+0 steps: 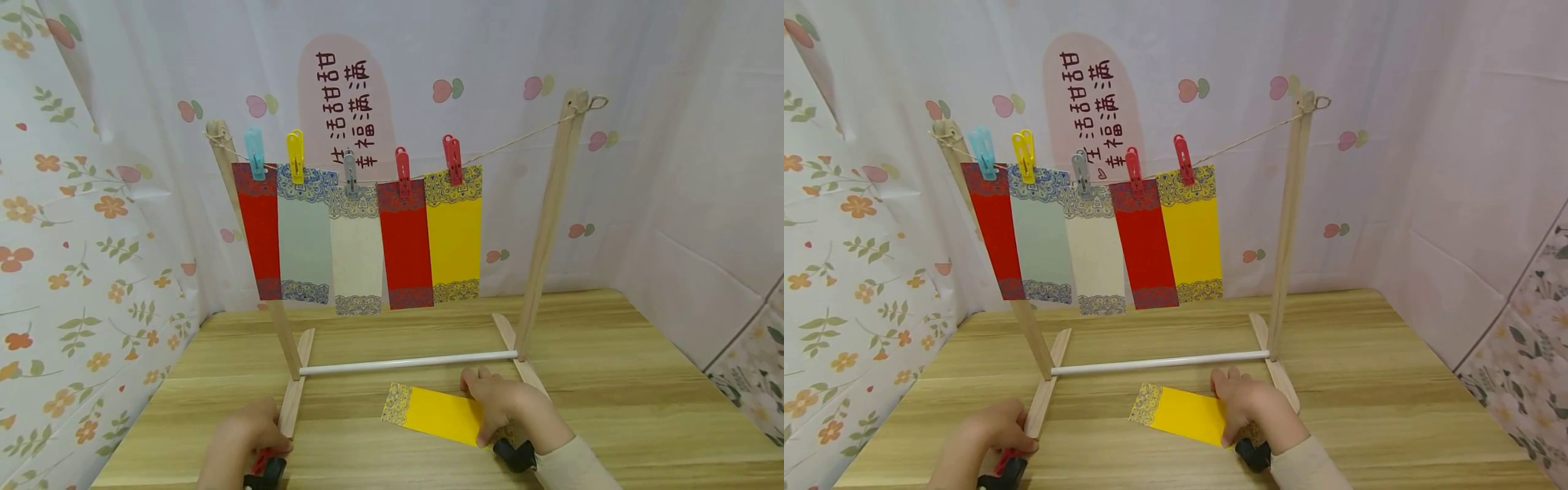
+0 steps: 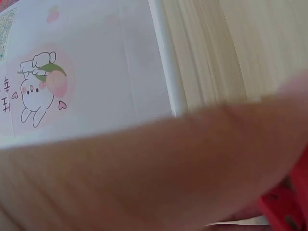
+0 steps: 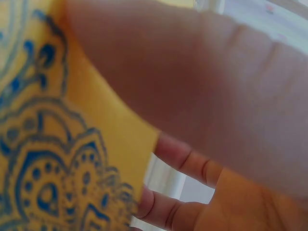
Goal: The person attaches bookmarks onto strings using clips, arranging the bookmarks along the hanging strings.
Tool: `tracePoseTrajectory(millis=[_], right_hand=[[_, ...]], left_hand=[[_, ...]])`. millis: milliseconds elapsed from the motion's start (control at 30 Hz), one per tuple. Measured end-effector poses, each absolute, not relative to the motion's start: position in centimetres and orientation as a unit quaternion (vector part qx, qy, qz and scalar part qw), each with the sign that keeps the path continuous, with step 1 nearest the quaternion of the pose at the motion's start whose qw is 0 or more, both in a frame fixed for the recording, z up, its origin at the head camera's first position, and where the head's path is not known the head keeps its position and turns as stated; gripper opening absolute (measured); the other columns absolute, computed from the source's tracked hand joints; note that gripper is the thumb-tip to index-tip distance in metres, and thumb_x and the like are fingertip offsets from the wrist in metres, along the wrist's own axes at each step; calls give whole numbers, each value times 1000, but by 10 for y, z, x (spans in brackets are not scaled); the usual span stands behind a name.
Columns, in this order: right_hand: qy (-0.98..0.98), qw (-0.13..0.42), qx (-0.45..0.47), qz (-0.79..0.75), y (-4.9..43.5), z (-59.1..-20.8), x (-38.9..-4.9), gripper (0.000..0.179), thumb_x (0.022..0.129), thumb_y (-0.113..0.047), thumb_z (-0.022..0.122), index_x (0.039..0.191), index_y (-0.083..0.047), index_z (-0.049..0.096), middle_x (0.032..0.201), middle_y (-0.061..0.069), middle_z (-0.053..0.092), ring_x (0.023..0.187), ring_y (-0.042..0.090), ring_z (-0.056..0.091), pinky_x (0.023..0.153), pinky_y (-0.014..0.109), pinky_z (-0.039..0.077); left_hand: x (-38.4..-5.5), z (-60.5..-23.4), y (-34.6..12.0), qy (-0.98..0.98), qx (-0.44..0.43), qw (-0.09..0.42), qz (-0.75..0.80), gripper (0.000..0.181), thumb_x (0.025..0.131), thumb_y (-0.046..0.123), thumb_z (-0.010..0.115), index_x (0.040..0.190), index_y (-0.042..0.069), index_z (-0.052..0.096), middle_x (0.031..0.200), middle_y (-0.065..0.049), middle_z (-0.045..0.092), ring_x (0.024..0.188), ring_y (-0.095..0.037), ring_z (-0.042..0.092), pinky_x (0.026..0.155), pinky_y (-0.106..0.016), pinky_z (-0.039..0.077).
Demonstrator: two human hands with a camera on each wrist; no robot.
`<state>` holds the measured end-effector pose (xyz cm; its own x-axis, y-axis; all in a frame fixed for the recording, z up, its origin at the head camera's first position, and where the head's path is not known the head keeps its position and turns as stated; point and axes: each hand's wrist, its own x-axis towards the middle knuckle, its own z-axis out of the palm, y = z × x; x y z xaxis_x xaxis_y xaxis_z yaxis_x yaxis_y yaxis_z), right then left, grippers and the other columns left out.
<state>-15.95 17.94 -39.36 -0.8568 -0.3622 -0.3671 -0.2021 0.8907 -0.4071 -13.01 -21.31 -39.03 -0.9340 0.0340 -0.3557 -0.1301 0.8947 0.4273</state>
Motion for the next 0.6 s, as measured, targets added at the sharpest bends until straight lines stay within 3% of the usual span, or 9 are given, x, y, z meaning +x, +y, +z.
tracePoseTrajectory(millis=[333,500,600], right_hand=[[950,214,-161,-159,176,-390,-159,62,59,-9,96,105,-11,54,95,6,52,91,24,48,83,46,47],[958,191,-160,-144,175,-391,-160,57,62,-13,94,108,-9,62,101,6,64,94,27,49,84,51,48],[957,184,-157,-159,176,-394,-160,52,67,-13,91,111,-8,64,110,6,68,104,30,54,92,54,48]], left_hand=[[-131,-388,-220,969,-7,140,205,31,68,12,89,80,3,61,73,-2,61,68,-17,53,62,-31,47],[-132,-389,-223,971,1,122,207,33,67,8,89,79,3,59,75,-3,62,70,-17,56,65,-35,49],[-132,-389,-225,971,5,126,204,30,69,7,88,79,4,60,75,-2,61,71,-17,56,65,-35,49]])
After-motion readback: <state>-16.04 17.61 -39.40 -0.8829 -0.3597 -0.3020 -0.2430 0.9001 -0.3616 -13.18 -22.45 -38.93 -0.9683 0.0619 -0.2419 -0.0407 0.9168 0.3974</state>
